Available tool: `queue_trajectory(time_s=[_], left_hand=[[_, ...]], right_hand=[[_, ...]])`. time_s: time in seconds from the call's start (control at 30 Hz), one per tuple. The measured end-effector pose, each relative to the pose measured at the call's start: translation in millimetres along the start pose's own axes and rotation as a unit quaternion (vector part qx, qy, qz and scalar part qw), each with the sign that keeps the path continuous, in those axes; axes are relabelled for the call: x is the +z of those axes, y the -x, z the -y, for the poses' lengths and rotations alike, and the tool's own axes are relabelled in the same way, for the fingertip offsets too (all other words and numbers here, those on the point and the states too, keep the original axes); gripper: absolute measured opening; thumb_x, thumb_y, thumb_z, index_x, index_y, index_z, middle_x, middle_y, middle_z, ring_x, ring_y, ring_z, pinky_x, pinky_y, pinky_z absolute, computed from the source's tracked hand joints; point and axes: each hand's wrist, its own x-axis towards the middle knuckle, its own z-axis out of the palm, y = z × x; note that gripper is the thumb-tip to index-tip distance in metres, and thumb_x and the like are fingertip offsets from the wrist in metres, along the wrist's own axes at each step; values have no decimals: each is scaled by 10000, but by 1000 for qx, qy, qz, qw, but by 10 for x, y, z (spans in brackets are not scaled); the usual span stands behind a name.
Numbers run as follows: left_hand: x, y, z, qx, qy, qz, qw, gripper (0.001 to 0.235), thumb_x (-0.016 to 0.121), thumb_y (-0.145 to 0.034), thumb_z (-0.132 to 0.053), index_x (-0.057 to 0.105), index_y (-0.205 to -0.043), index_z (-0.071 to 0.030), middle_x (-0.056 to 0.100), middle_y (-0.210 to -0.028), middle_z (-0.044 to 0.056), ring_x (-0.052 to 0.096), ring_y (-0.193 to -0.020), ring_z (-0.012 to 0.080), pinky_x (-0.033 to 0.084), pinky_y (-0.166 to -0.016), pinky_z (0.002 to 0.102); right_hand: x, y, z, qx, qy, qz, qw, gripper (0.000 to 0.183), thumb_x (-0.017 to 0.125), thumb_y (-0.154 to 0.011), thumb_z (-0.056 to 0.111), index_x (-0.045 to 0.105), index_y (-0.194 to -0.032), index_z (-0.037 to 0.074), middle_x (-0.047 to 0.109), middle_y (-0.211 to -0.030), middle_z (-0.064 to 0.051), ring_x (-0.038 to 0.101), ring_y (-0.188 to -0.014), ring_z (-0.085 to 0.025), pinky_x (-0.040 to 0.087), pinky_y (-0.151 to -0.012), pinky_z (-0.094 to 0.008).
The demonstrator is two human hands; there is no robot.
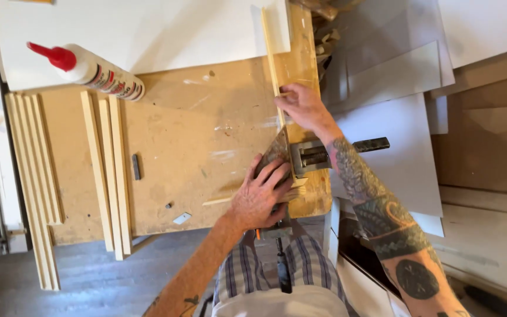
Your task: Applying wood glue to wooden strips and securing them in a corner clamp
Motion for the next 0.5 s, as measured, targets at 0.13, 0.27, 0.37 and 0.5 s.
queue_trajectory(time_s=[0.13,0.27,0.37,0.5], left_hand=[[59,-2,-45,0,-23,-12,1000,626,719,-662,-366,666,-1236,-123,493,-1433,139,421,-1439,329,255,-1188,670],[163,10,-43,1,-15,-28,999,584,692,-675,-352,669,-1214,-129,510,-1426,142,437,-1435,338,284,-1166,708],[197,23,-59,13,-34,-41,998,515,654,-694,-311,685,-1177,-135,527,-1427,147,450,-1419,360,317,-1128,731],[194,14,-66,29,-35,-29,999,529,585,-743,-285,659,-1240,-118,541,-1475,77,438,-1451,314,288,-1137,761]], right_hand=[[10,-142,-154,15,-142,41,989,597,779,-977,248,519,-1439,-27,652,-1301,-262,646,-1240,-327,547,-1031,-442],[-36,-48,-163,39,-184,49,981,606,803,-947,239,519,-1436,20,682,-1205,-237,710,-1100,-276,643,-856,-387],[-104,6,-94,42,-156,80,984,611,793,-950,202,479,-1460,83,686,-1175,-256,719,-1063,-291,649,-839,-423],[-162,-116,-174,38,-134,118,983,572,762,-961,152,461,-1444,89,694,-1167,-274,725,-1036,-306,655,-819,-420]])
